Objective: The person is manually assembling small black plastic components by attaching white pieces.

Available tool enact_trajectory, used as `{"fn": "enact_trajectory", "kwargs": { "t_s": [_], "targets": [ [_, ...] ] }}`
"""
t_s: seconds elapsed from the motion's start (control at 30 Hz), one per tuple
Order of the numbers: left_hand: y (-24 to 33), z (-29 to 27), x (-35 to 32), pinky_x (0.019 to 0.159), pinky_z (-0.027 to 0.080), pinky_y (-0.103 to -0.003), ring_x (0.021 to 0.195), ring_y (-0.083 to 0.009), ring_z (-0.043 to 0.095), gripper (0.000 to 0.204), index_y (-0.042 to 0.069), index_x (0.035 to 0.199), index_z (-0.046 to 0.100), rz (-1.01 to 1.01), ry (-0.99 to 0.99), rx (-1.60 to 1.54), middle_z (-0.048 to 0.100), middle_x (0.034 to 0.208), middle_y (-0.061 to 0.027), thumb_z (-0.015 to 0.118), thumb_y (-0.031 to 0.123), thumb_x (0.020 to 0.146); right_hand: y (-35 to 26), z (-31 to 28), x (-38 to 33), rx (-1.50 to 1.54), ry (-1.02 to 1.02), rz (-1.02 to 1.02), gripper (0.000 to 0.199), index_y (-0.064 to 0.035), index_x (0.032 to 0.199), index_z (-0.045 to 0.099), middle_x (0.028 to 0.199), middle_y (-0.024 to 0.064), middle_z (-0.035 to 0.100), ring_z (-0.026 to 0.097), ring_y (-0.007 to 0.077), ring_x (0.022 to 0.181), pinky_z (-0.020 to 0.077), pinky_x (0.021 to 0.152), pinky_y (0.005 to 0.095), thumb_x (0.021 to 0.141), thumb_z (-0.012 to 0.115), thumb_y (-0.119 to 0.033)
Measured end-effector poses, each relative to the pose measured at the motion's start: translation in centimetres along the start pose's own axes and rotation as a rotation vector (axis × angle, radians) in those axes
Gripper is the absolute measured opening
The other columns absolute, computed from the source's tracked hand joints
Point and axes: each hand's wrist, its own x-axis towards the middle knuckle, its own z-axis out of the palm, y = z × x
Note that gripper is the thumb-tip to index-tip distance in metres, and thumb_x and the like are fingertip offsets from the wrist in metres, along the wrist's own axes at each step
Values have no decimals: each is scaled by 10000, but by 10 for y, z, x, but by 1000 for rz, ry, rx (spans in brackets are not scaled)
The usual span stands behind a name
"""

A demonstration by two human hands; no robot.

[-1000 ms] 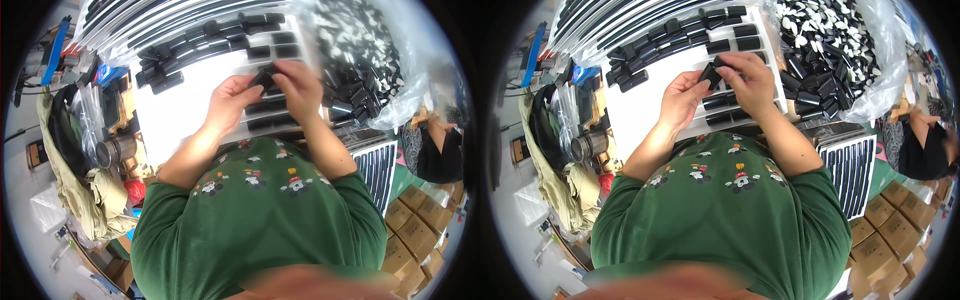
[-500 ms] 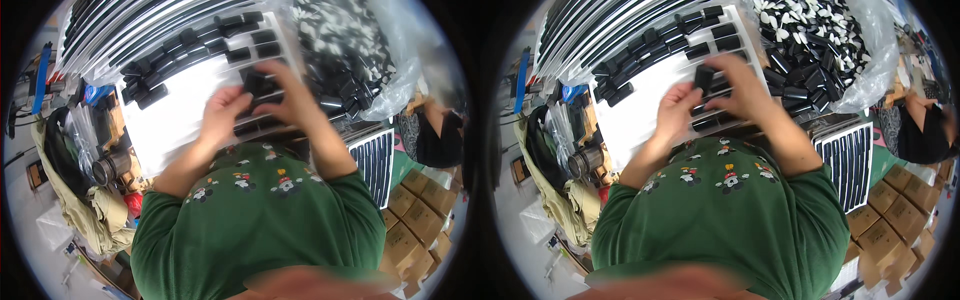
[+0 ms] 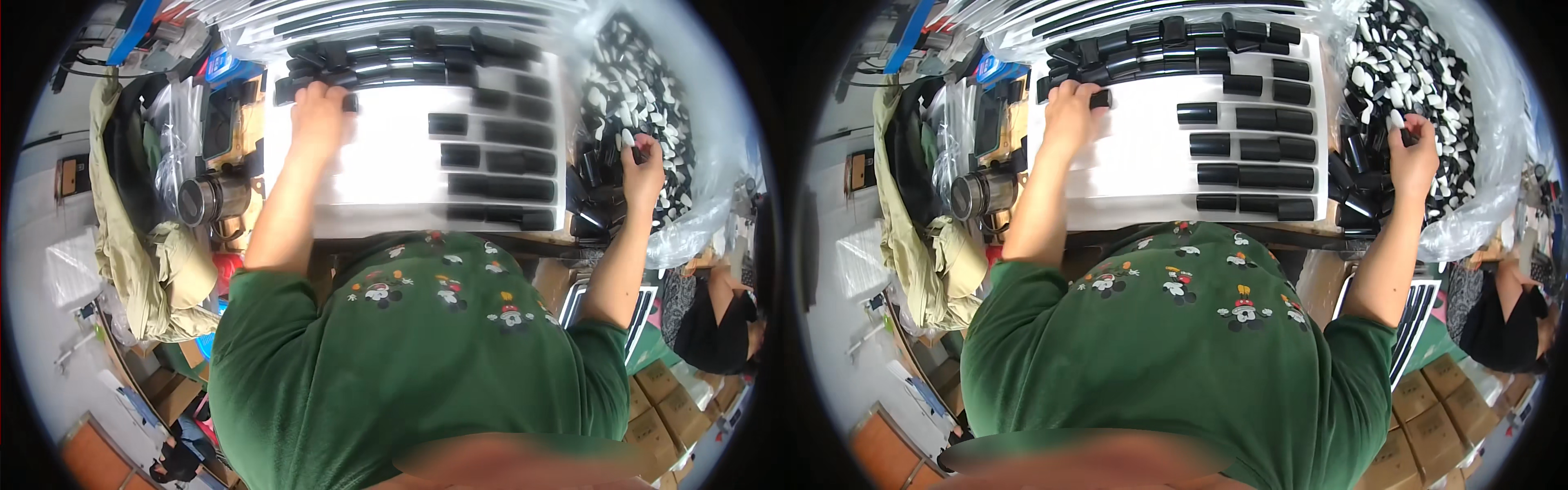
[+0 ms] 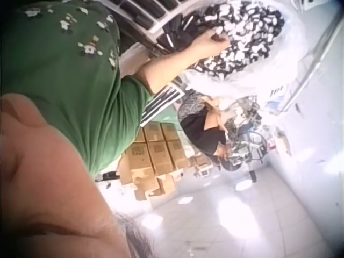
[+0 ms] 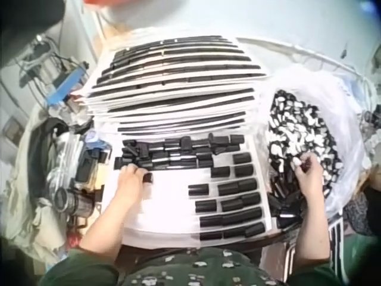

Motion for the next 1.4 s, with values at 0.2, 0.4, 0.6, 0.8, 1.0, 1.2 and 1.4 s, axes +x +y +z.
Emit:
{"fn": "enact_trajectory", "kwargs": {
  "t_s": [0.2,0.4,0.6,0.8,1.0,1.2,1.4],
  "targets": [
    [-16,-21,18,877,428,-359,1000,-316,502,360,57,977,609,129,-269,-7,514,1071,-120,757,139,660,-37,4,-18,154,104,-176,330,-108,1129,622,957,21,561,523,89,727,446,656,210,805,684,-121],
    [36,-15,1,766,508,-301,809,-272,629,328,26,1065,552,-13,-221,-703,592,891,-88,688,62,768,-103,23,-63,886,-97,81,360,-19,1156,583,1012,42,583,569,91,829,479,755,206,804,634,42],
    [108,19,-35,851,520,-343,956,-266,624,243,-11,1101,533,-317,-510,-1921,610,1044,-145,548,-34,860,-153,51,-94,1166,-123,19,307,24,1111,592,1020,73,618,595,120,887,479,777,217,809,619,66],
    [140,15,-43,777,525,-312,879,-211,635,211,-3,1050,553,-398,-502,-2061,631,979,-137,596,0,844,-140,45,-102,817,-179,-175,299,12,1109,599,1076,117,602,578,156,945,467,784,233,811,631,9],
    [159,10,-49,778,527,-334,874,-226,632,145,-1,979,523,-499,-649,-1994,615,989,-145,592,32,856,-144,31,-106,602,-323,-328,771,-44,1272,423,1254,163,477,476,336,1138,405,953,369,595,784,-120],
    [166,16,-47,743,524,-316,835,-209,630,187,-11,948,503,-574,-772,-2045,617,952,-127,635,64,840,-131,36,-100,378,-220,-451,668,-98,1179,528,1180,113,553,509,299,1116,376,969,400,563,786,-110],
    [112,26,-1,650,468,-254,695,-147,569,189,37,990,642,-94,-175,-840,590,841,-65,654,83,808,-87,28,-39,114,-138,-120,447,-71,1088,574,1034,138,602,575,297,993,454,838,350,689,743,-180]
  ]
}}
